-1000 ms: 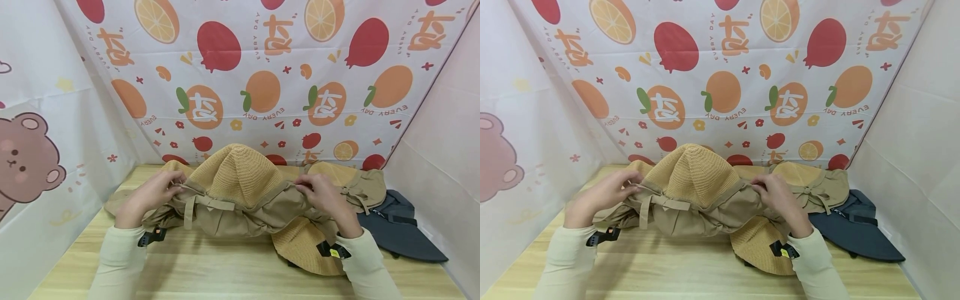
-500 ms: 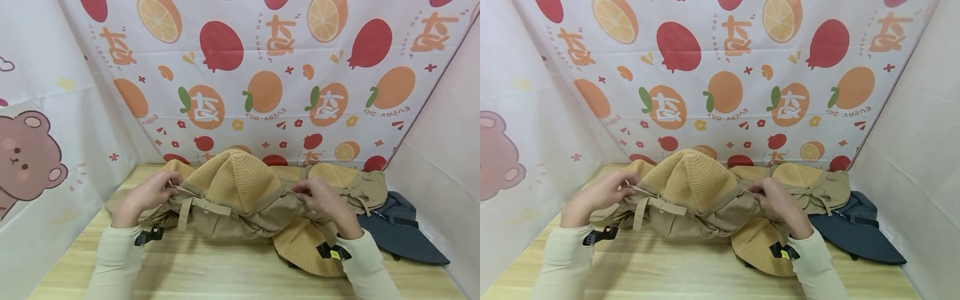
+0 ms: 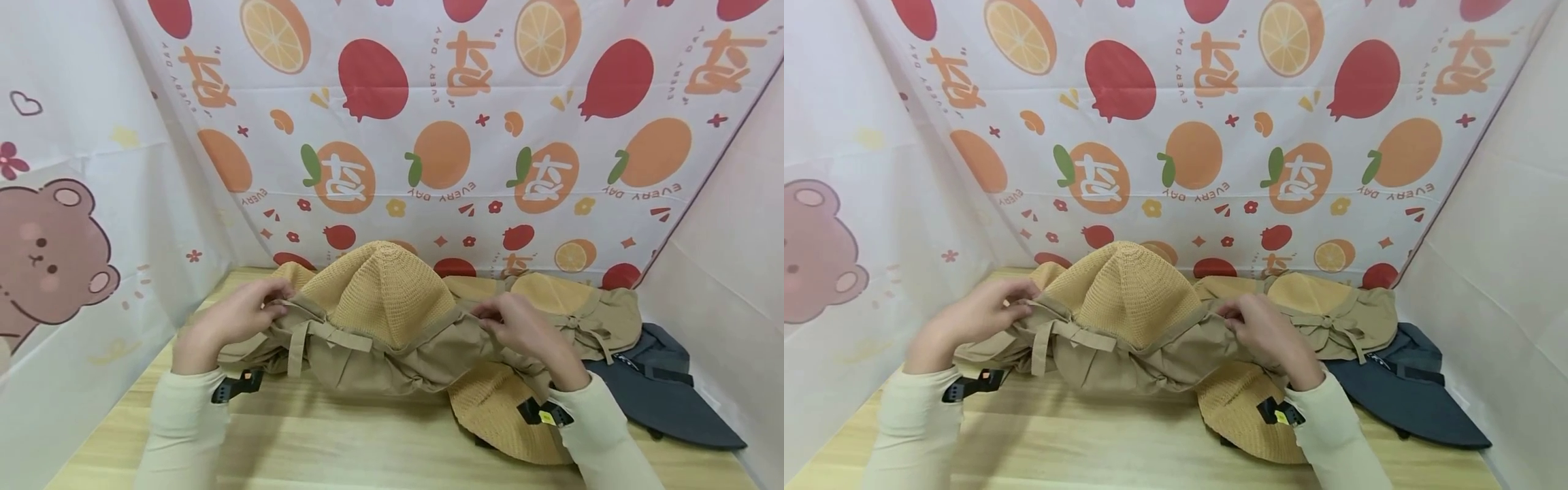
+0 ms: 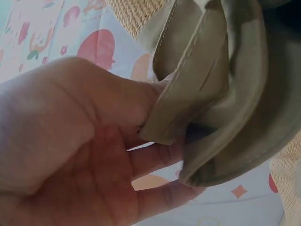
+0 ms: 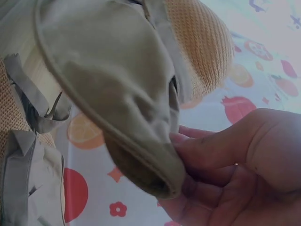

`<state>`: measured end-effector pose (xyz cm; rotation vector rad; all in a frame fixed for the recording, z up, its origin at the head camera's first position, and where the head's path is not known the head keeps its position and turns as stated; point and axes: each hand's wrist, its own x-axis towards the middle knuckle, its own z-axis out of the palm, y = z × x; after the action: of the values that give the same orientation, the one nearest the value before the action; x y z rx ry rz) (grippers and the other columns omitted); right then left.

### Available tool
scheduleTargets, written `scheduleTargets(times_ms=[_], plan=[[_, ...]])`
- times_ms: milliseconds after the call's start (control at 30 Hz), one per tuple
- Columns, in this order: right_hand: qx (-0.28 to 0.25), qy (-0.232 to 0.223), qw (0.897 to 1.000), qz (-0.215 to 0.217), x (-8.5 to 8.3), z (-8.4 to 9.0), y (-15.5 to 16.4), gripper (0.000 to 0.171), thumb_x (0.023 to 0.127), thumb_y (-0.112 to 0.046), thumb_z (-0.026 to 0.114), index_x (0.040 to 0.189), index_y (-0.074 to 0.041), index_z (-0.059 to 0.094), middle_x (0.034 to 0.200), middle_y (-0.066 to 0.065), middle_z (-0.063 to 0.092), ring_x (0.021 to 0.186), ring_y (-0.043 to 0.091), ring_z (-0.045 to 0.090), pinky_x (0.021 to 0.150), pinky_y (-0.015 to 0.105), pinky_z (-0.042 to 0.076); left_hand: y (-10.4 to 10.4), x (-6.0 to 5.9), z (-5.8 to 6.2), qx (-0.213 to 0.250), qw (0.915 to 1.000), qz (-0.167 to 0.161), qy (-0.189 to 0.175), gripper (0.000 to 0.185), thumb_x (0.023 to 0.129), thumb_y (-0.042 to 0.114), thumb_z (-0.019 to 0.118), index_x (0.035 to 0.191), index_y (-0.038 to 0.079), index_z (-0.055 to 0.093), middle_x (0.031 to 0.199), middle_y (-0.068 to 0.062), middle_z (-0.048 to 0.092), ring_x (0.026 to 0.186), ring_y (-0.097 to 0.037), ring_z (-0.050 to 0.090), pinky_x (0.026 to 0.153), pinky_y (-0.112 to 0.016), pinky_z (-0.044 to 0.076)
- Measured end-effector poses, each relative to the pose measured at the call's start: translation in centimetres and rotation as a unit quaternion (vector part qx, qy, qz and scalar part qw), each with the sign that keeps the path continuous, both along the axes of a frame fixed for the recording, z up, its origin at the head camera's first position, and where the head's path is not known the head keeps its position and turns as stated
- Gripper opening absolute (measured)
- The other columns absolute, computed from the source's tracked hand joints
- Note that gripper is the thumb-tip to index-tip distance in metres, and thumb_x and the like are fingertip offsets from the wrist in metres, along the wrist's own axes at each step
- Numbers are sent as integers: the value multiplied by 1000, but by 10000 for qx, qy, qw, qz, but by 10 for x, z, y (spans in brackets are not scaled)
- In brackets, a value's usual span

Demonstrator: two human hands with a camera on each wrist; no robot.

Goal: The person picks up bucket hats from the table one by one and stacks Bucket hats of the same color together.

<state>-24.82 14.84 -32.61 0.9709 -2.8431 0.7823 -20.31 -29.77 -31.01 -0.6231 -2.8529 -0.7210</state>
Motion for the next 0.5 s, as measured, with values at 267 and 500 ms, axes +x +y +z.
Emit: scheduleTargets(times_ms=[267,500], plan=[[-75,190,9998,6,-17,18,-29,20,97,2,64,110,-3,78,101,11,78,88,20,72,77,36,59,-20,-1,11,-244,9968,492,584,16,92,-6,67,107,-1,67,92,-9,71,82,-18,61,77,-37,49],[-98,135,9999,16,-37,32,-66,21,98,0,64,114,-4,77,107,12,78,97,24,74,85,39,60,-53,-9,28,-527,9958,617,414,16,95,-4,65,111,-6,65,91,-14,72,79,-19,62,68,-33,49]])
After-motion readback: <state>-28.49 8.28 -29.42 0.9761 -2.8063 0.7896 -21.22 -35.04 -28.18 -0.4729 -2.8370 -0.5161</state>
